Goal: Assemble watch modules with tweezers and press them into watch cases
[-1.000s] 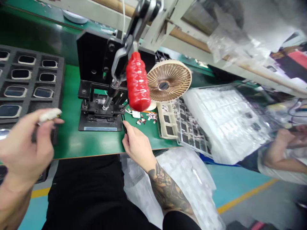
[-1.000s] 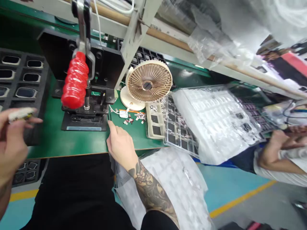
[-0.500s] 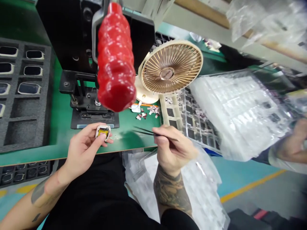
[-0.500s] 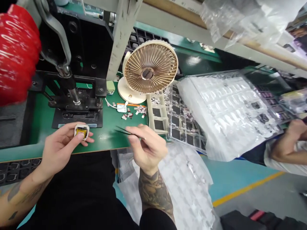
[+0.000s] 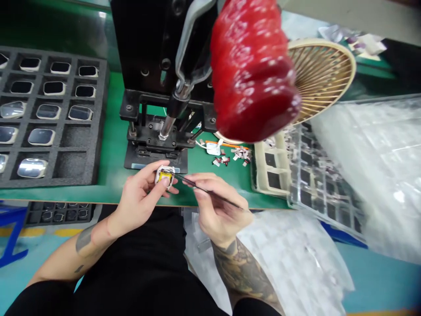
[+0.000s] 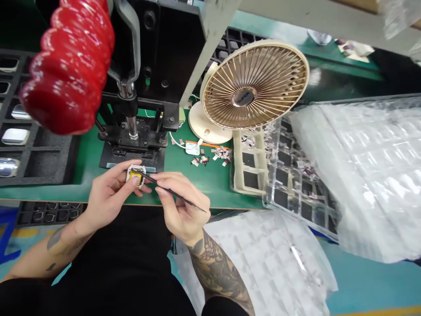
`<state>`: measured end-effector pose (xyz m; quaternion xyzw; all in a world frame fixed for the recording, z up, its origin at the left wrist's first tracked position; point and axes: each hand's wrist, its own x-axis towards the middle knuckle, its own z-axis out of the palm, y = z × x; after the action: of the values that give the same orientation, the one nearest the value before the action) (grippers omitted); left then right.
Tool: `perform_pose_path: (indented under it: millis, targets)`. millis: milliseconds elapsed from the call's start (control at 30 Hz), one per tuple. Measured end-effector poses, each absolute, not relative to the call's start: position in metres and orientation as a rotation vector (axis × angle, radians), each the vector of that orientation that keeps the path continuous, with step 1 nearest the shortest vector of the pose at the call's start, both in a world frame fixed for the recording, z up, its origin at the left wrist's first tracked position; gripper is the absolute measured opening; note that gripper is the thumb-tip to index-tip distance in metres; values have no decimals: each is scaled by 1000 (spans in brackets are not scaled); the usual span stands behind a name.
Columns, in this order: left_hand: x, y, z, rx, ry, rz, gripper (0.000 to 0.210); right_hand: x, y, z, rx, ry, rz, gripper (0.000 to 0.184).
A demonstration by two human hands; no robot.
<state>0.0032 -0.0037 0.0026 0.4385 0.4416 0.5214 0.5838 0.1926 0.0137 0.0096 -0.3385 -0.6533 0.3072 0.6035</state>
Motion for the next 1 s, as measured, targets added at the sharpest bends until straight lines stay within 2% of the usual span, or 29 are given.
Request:
perform_pose_path:
  millis: [233,400,500,567,667,800,900,1000]
  targets:
    - [0,-5,-1,1053,1016,1190,44,183,17,-1,-852,-1455,695,20]
    - [-1,-4,1,1045,1001,1199,42,180,16,-2,-901,-1220,1023,5]
    - [-1,-3,4,1017,1015,1210,42,184,12,-3,-828,-1221,1149,11]
    - [0,-3,6,974,1013,1231,44,190,11,-2,-764,-1306,1069,16]
    - [2,-1,7,902,983,1287,44,198,15,2,-726,-1378,904,14]
    - [3,0,8,865,973,1313,42,199,22,7,-826,-1329,748,7]
    - [3,0,8,872,966,1314,40,196,22,8,-883,-1329,526,12]
    - [2,0,8,864,949,1309,38,197,18,5,-898,-1386,539,11]
